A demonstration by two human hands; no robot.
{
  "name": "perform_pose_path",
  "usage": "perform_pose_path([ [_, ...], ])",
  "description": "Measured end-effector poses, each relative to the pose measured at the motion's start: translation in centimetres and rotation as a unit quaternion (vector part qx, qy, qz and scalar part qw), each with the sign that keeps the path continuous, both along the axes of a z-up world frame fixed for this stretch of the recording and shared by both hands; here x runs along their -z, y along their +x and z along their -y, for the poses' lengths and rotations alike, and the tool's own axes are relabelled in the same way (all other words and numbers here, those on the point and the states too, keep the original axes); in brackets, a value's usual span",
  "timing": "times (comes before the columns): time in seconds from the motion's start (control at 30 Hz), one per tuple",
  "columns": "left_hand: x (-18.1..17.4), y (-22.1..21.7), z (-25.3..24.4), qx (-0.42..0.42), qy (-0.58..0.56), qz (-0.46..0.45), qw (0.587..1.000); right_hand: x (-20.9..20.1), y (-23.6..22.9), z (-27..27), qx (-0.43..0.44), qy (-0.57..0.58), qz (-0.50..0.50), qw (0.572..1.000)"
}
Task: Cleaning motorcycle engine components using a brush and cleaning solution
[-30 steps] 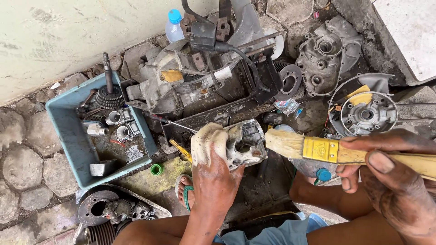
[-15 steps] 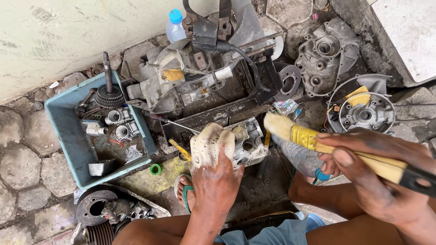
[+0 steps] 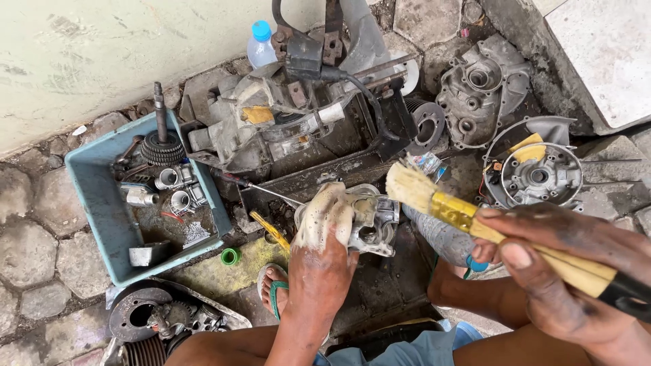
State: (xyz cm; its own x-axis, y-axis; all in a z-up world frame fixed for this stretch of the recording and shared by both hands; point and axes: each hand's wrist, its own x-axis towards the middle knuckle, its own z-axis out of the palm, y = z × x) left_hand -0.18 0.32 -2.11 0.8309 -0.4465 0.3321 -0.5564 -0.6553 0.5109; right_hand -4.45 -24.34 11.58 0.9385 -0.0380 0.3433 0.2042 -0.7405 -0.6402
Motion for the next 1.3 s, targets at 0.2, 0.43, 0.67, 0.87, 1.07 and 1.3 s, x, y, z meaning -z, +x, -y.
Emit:
perform_pose_path([
  [0.2,-0.6,-0.4,0.4,-0.066,0.008,-0.162,0.985,0.4,-0.5,0.6,0.011,0.016,-0.036,0.999],
  [0.43,-5.4,1.6,1.4,-0.082,-0.204,-0.206,0.954,-0.4,-2.6,0.9,0.097,0.062,-0.068,0.991],
  [0.67,-5.1,1.8,1.6,-0.101,-0.314,-0.299,0.895,-0.7,-2.1,0.9,0.07,0.06,-0.079,0.993],
  [0.87,-5.7,1.5,2.1,-0.13,-0.152,-0.145,0.969,-2.1,-0.9,0.4,-0.029,-0.003,-0.086,0.996],
  [1.07,-5.4,1.2,2.1,-0.127,-0.098,-0.125,0.979,-1.3,-0.2,0.1,-0.092,-0.006,-0.058,0.994],
  [1.3,-5.7,1.1,2.1,-0.07,-0.153,-0.124,0.978,-0.2,-0.2,-0.7,-0.09,0.006,-0.057,0.994],
])
